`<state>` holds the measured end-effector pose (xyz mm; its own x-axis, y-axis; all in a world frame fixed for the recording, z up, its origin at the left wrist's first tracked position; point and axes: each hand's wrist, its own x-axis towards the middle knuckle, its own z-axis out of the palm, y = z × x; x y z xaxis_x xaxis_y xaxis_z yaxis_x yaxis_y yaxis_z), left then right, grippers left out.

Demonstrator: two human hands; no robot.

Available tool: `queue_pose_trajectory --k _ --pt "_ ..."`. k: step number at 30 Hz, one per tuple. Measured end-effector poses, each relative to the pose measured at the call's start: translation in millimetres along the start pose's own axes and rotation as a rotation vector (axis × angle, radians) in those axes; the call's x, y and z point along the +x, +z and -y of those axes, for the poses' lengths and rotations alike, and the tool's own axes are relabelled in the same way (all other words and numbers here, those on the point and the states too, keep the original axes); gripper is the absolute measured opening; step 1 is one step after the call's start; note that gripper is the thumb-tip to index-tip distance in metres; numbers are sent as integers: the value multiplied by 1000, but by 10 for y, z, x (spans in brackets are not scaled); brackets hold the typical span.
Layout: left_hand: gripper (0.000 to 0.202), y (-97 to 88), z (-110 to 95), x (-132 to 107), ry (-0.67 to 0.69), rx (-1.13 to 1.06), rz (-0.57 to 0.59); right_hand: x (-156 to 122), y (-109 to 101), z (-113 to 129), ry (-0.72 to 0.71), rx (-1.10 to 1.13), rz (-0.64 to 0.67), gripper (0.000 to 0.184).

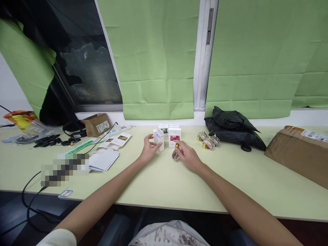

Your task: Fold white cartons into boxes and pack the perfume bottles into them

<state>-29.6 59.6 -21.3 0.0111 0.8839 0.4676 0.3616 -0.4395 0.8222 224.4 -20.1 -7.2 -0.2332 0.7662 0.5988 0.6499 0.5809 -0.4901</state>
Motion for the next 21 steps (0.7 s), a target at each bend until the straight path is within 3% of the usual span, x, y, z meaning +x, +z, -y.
queue_pose_trajectory --k 8,17,21 --pt "89 -28 8 50 -94 -66 0 -3 -10 -1 6 -3 10 41" --pt "95 -5 -22 56 -65 42 -43 1 -1 -7 8 2 12 42" --pt "79 -14 -17 45 -63 199 -33 -2 -1 -9 16 6 24 42"
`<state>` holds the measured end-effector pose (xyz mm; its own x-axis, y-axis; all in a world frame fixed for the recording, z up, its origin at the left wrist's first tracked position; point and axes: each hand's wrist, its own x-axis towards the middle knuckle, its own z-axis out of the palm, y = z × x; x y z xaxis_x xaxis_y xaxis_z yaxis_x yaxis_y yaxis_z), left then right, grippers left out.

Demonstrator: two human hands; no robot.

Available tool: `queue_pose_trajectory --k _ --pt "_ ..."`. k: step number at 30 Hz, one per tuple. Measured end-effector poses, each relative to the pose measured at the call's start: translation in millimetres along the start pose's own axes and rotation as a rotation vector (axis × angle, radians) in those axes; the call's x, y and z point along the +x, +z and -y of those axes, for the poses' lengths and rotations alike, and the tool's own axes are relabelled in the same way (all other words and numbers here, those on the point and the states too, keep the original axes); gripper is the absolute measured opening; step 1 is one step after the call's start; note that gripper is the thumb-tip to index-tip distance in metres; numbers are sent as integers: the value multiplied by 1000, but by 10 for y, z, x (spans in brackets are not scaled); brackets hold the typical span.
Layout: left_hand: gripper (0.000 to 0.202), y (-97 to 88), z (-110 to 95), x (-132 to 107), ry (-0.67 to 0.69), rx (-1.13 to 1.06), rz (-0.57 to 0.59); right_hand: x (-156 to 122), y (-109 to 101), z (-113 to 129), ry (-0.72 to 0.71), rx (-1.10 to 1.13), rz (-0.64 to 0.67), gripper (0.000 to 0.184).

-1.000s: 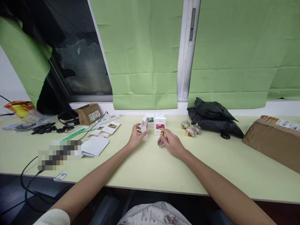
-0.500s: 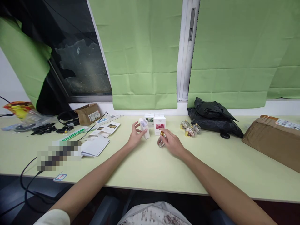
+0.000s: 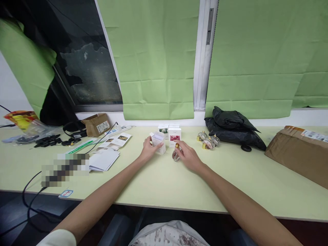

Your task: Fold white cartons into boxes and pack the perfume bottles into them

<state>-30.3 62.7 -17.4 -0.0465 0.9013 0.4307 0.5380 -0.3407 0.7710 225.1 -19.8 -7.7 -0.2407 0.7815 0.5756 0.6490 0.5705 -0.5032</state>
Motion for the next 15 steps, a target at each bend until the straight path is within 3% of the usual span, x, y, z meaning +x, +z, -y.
queue_pose_trajectory --k 3,7,10,15 --pt "70 -6 -10 -15 -21 86 11 1 1 1 4 -10 -1 43" --pt "73 -18 -47 -36 -35 56 -4 2 -8 15 3 -28 -4 44" --pt "77 -16 -72 -50 -40 -107 22 1 -16 28 8 -28 1 44" --pt "80 20 -99 -89 15 -414 170 4 -18 33 17 -19 2 44"
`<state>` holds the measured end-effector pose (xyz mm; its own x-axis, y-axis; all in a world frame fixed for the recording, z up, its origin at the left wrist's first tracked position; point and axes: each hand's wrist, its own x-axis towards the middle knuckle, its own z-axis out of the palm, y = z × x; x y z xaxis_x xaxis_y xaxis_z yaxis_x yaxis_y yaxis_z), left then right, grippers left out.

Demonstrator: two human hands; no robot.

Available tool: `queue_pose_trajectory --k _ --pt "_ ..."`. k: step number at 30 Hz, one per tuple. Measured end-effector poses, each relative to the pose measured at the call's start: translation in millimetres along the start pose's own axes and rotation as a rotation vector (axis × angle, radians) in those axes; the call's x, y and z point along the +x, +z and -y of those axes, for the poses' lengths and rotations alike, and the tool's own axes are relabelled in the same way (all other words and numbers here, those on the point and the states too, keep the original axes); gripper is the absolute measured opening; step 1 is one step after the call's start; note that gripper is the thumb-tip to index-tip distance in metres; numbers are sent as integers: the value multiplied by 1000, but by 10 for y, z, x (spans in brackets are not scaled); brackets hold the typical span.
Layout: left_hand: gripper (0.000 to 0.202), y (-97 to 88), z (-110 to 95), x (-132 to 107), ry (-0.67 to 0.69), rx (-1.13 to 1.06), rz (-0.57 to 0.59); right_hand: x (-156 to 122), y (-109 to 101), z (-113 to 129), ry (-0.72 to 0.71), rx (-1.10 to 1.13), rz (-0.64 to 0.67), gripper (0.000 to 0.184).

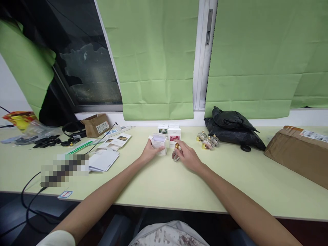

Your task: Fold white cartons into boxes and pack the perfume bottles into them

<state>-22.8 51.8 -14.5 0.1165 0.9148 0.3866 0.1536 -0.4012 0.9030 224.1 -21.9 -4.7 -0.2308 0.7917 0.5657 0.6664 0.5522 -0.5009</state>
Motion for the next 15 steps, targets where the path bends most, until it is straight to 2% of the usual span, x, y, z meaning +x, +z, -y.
queue_pose_trajectory --k 8,15 --pt "77 39 -84 -59 -20 -100 71 -4 -4 2 21 -7 0 46" --pt "72 36 -120 -56 -67 -108 65 -5 -7 6 31 -9 8 46"
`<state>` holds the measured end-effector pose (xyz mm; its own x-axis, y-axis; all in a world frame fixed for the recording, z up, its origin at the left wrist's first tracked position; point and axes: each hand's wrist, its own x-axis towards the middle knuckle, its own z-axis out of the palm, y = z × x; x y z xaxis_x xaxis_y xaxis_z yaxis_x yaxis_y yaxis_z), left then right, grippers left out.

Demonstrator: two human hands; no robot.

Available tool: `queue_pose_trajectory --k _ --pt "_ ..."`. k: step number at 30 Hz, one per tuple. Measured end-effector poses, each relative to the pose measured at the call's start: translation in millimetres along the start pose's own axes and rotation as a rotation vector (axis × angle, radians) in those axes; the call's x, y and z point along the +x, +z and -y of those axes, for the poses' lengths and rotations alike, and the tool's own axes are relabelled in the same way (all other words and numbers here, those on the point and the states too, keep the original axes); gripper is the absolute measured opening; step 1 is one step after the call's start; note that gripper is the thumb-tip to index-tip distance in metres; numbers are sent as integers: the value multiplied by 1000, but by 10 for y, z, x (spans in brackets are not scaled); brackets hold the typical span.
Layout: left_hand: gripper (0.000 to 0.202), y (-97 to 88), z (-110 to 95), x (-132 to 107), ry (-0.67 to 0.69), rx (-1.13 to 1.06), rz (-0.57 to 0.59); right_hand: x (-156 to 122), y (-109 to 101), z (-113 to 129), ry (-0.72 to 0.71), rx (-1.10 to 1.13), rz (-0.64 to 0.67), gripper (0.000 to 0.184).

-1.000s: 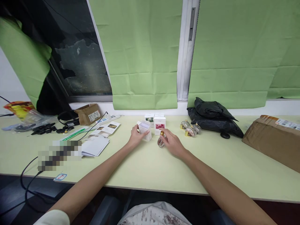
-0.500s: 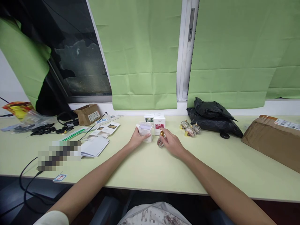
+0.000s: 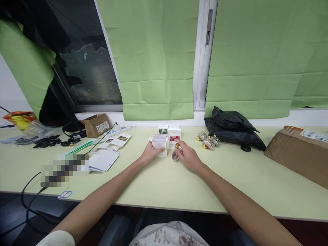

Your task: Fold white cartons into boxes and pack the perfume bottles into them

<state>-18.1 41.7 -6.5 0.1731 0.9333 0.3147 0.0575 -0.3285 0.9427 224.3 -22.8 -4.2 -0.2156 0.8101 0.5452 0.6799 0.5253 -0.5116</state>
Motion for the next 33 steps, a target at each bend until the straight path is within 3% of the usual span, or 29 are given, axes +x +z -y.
queue_pose_trajectory --k 24,33 --pt "70 -10 88 28 -50 -26 11 11 21 -54 1 -34 -64 42" --pt "68 0 120 28 -24 -23 40 32 35 -91 12 -25 -128 30"
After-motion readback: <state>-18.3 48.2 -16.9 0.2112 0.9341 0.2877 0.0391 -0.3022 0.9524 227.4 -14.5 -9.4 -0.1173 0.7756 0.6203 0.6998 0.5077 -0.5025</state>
